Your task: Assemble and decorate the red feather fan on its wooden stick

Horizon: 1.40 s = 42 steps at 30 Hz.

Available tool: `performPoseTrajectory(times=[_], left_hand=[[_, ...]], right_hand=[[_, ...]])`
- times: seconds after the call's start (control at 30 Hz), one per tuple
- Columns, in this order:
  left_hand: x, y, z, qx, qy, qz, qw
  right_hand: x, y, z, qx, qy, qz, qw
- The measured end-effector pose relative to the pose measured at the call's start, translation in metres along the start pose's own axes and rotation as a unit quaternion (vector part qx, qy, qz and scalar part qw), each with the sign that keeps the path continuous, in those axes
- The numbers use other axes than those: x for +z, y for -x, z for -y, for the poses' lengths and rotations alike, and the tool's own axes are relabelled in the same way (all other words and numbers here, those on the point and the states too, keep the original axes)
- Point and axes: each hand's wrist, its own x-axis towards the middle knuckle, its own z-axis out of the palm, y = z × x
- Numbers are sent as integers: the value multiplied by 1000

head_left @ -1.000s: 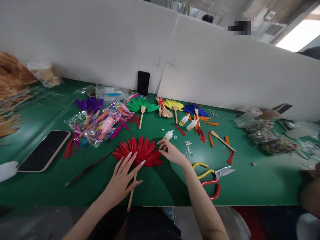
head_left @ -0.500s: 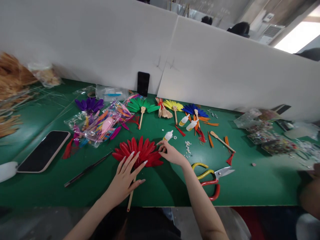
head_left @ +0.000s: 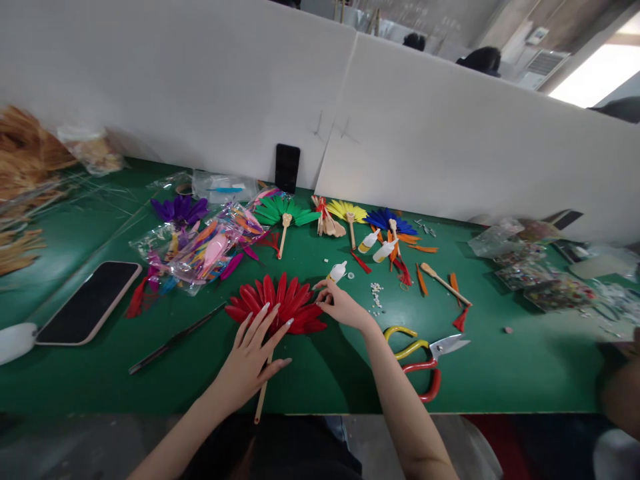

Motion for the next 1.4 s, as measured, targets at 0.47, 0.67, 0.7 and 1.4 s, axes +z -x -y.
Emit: performPoseTrajectory(times=[0.47,0.67,0.7,1.4], left_hand=[[1,1,1,-5,1,4,1000],[1,2,2,-6,-1,13,1000],[1,2,2,-6,0,13,1000],[0,0,0,-6,-7,7,1000]], right_hand=[[1,-6,4,4,-7,-12,1000],[1,-9,10,7,-8,-24,1000],[0,-9,11,10,-6,-24,1000],[4,-7,8,14,-8,-54,998]])
